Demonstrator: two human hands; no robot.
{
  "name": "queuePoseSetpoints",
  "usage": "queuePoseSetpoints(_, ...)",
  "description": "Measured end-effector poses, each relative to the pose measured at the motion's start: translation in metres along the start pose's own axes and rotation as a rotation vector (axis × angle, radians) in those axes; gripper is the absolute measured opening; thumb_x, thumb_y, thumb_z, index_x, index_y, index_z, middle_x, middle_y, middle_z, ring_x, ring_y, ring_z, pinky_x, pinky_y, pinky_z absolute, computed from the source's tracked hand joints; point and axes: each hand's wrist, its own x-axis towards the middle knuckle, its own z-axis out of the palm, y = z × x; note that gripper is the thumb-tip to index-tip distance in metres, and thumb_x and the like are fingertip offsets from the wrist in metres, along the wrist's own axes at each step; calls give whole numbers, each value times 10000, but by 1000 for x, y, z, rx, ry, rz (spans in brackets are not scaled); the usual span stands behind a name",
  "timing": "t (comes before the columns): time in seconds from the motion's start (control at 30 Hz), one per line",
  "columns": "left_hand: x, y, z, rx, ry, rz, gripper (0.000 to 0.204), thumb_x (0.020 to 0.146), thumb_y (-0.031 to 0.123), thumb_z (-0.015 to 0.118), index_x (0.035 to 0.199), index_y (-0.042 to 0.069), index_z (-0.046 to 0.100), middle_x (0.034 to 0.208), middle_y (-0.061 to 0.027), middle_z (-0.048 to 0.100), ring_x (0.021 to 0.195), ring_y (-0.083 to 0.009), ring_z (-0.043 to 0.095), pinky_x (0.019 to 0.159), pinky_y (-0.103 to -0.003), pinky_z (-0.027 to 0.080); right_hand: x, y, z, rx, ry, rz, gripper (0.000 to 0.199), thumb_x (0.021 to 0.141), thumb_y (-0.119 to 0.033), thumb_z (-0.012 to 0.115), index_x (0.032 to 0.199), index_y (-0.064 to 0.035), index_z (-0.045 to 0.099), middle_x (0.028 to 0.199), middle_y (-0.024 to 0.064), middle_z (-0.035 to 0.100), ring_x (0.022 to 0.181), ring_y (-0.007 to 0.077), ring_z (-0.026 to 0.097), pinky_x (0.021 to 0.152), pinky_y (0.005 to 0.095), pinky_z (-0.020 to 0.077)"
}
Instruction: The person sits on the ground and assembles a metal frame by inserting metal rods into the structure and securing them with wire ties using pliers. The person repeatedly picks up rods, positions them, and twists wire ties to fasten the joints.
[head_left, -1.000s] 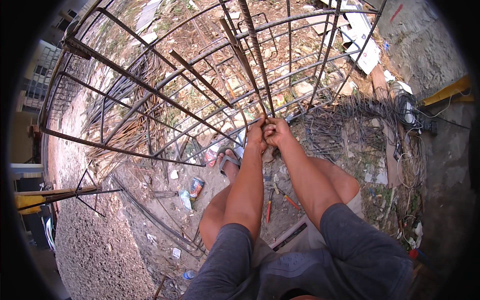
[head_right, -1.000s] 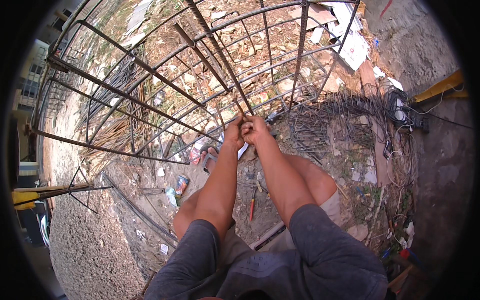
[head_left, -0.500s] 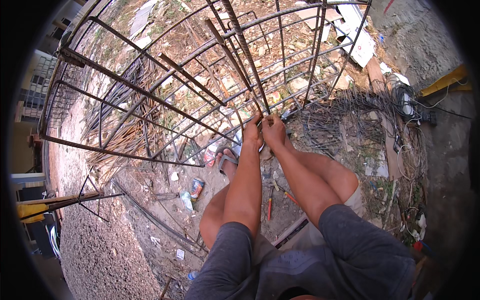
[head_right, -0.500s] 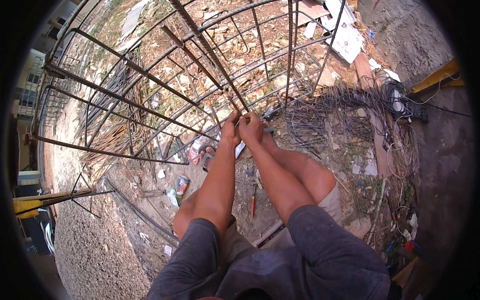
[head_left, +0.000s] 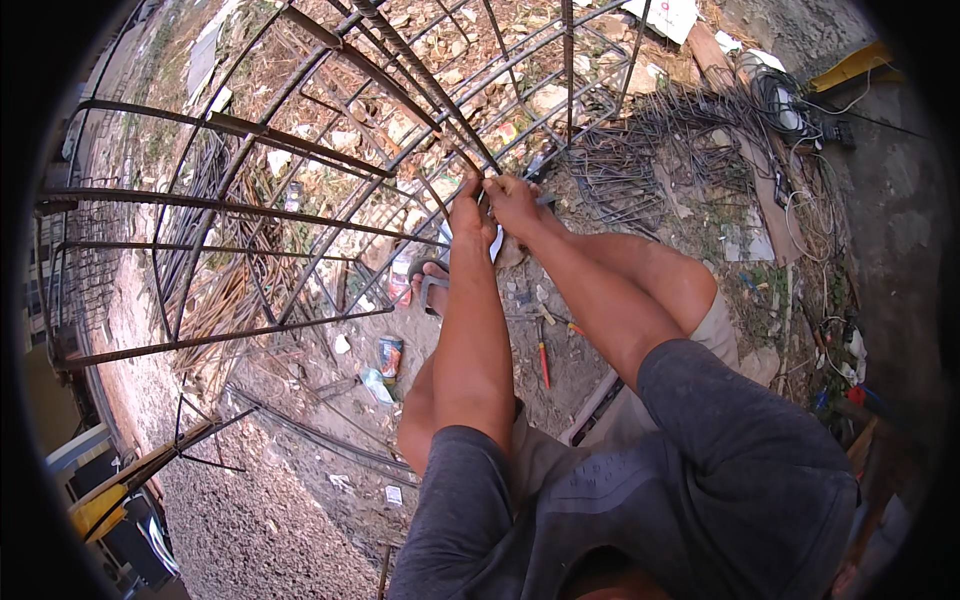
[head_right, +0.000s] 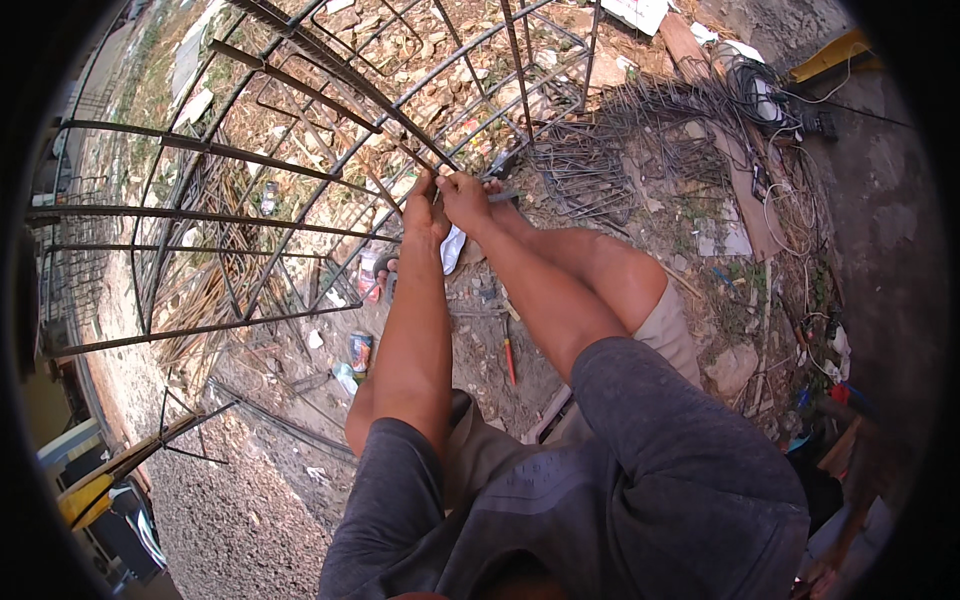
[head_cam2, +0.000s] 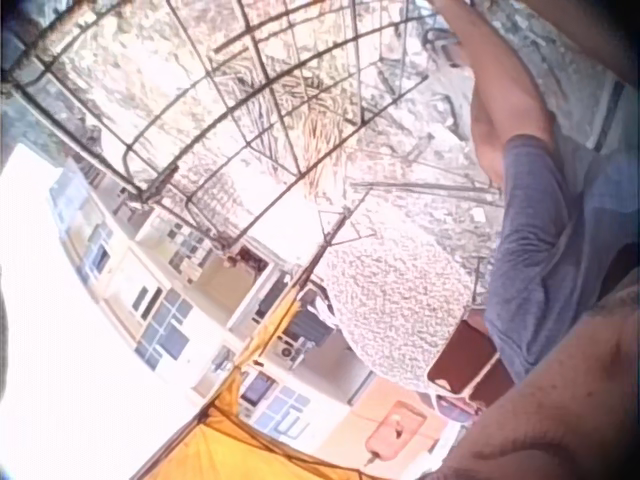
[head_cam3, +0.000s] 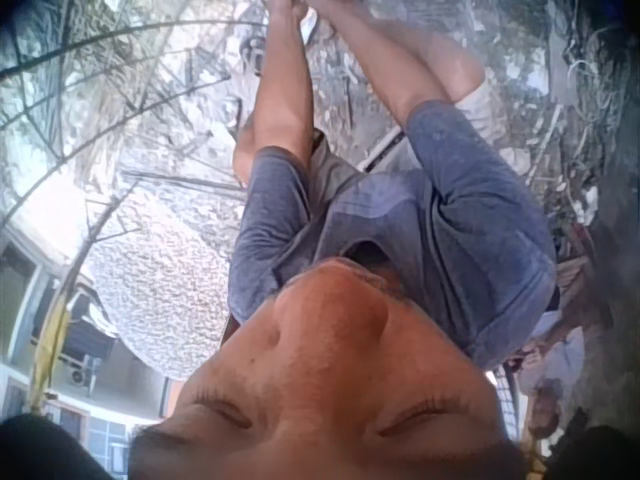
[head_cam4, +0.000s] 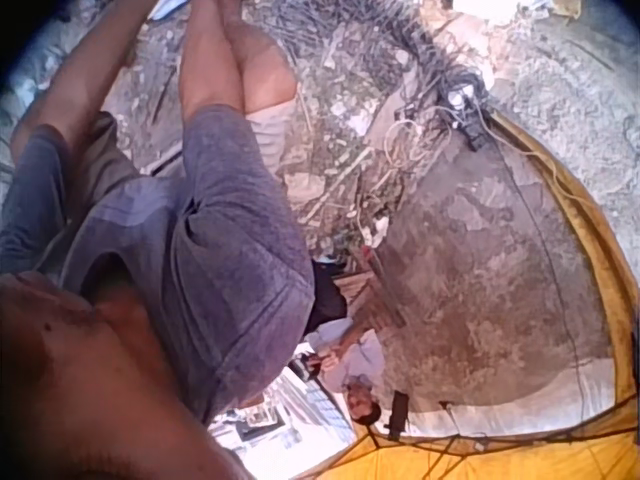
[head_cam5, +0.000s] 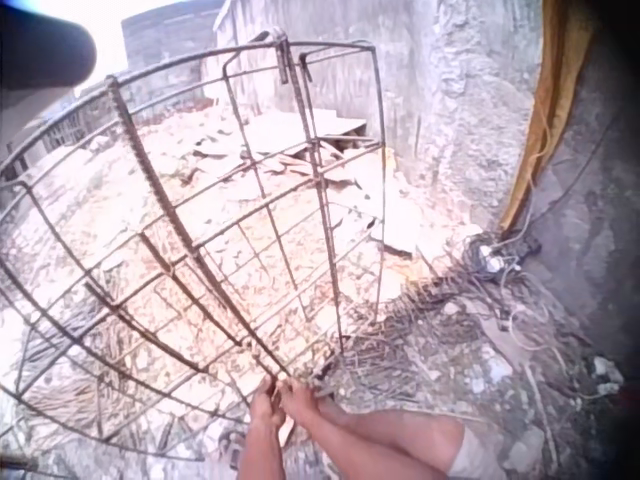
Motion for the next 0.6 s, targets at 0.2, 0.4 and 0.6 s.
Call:
queuePoseSetpoints(0.2, -24, 10, 16, 71, 85, 30, 284, 971, 284, 616, 1184, 105, 560, 1131, -50, 580, 1075, -239, 585, 916, -400, 488, -25, 13, -5, 334, 7, 349, 401, 970, -396, 595, 743, -67, 599, 669, 3, 587, 552, 87, 551, 459, 255, 438)
queuePoseSetpoints(0.4, -24, 6, 20, -80, 49, 35, 278, 961, 212, 641, 1200, 100, 553, 1120, -43, 582, 1109, -216, 593, 1023, -407, 473, -195, 153, -38, -887, -124, 741, 500, 865, -288, 621, 1291, -43, 525, 1313, 241, 533, 1208, 397, 530, 1020, 461, 438)
queuePoseSetpoints(0.6, -21, -4, 12, -112, 63, 49, 294, 965, 202, 636, 1222, 93, 547, 1122, -50, 578, 1101, -200, 596, 1017, -385, 483, -245, 207, -73, -1115, -324, 582, 555, 790, -230, 676, 1271, -28, 487, 1252, 212, 548, 1230, 382, 516, 1027, 462, 435)
